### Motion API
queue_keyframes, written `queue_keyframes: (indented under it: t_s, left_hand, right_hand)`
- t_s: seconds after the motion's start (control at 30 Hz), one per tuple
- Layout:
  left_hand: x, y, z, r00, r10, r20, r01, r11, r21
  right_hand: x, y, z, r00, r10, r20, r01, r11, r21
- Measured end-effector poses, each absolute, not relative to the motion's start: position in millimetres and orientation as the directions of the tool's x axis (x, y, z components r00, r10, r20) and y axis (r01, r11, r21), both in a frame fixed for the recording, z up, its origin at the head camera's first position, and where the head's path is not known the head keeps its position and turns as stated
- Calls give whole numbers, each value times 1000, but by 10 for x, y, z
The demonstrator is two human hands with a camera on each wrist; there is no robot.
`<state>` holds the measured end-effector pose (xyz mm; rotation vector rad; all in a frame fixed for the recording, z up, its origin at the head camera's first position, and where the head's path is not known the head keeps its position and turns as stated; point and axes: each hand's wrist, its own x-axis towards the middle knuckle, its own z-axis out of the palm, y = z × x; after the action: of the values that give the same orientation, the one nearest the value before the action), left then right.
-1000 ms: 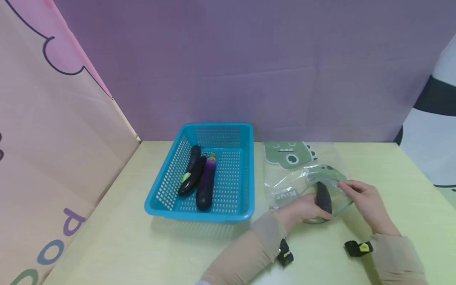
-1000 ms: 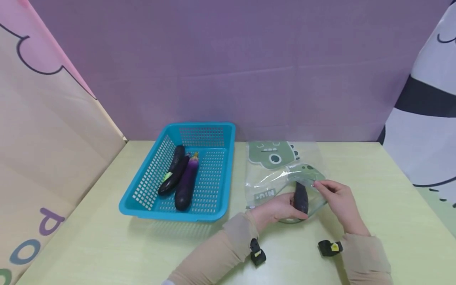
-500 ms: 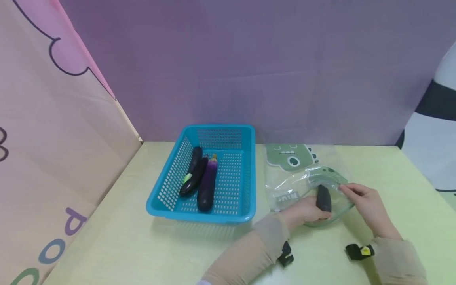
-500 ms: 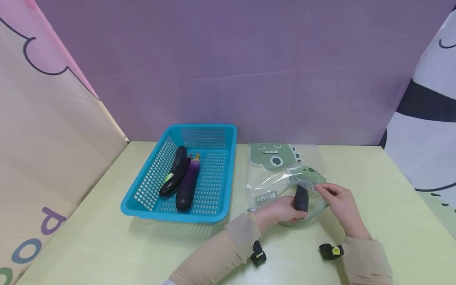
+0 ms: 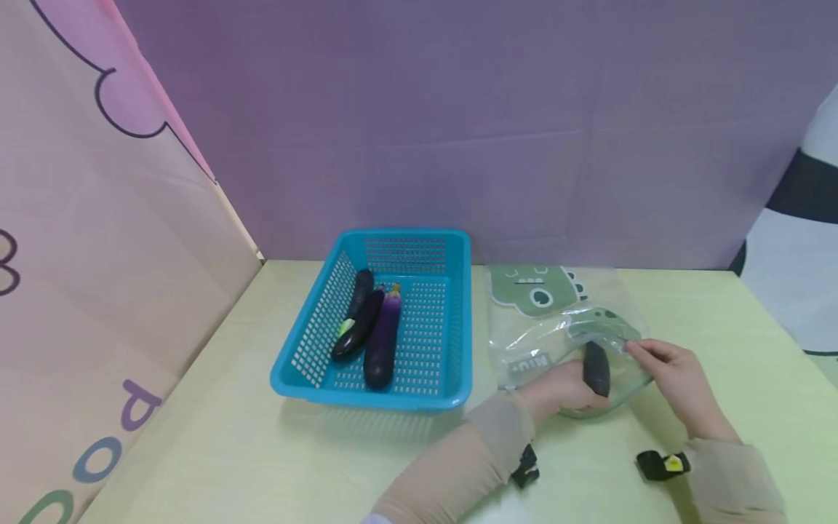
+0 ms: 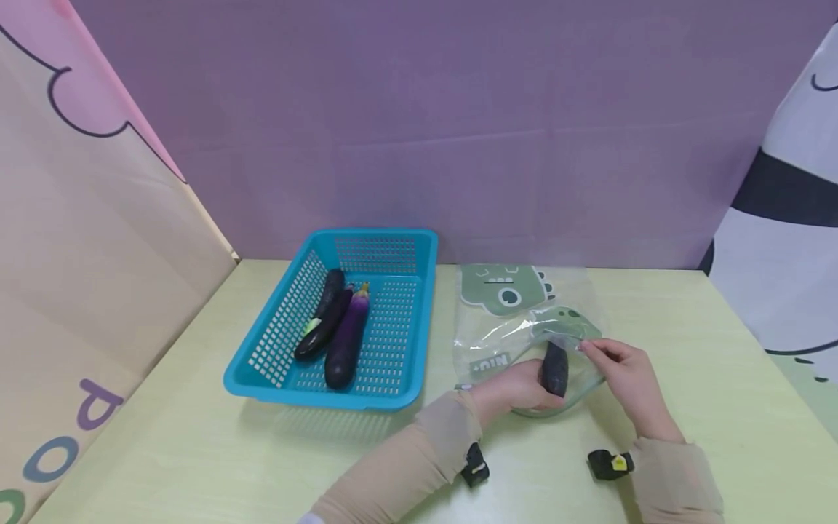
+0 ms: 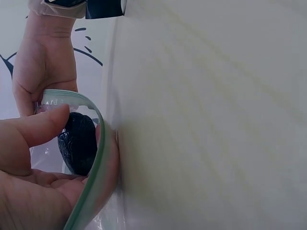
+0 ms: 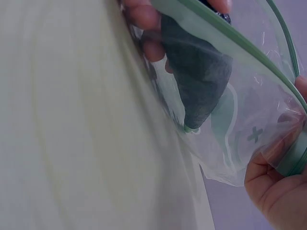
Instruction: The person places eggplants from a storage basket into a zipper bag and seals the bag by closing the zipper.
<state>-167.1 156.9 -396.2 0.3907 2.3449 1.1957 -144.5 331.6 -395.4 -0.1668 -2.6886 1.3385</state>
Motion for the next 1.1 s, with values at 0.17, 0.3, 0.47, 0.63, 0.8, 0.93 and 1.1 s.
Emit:
queue_keyframes:
  t_s: [0.17,0.3,0.47,0.63,0.8,0.93,1.1]
  left_hand:
    - [-1686,1588,-3958,-852,458,-255,139,666,733]
    - [-1698,1599,-3950,-842,492,-222,237,707,666]
    - [-1702,1615,-3940,-840,501,-207,279,726,628]
    - [-1700,1626,-3943,-847,488,-211,258,724,640]
    - [-1703,1627,-3957,-851,480,-211,244,718,652]
    - [-1701,1631,-3952,-860,461,-218,221,722,656]
    - [-1685,1638,-3941,-867,436,-242,184,730,658]
  right_hand:
    - [-1438,3309,-3946,-986,153,72,33,588,-808]
    - [-1438,3301,-3946,-986,145,84,16,578,-816]
    - [-1439,3294,-3942,-986,134,100,-5,575,-818]
    - [-1441,3284,-3940,-986,131,106,-11,576,-817]
    - [-1444,3271,-3944,-987,128,98,-6,581,-814]
    - [-1447,3266,-3944,-988,127,87,4,584,-812]
    - [-1437,3256,-3944,-989,121,80,7,589,-808]
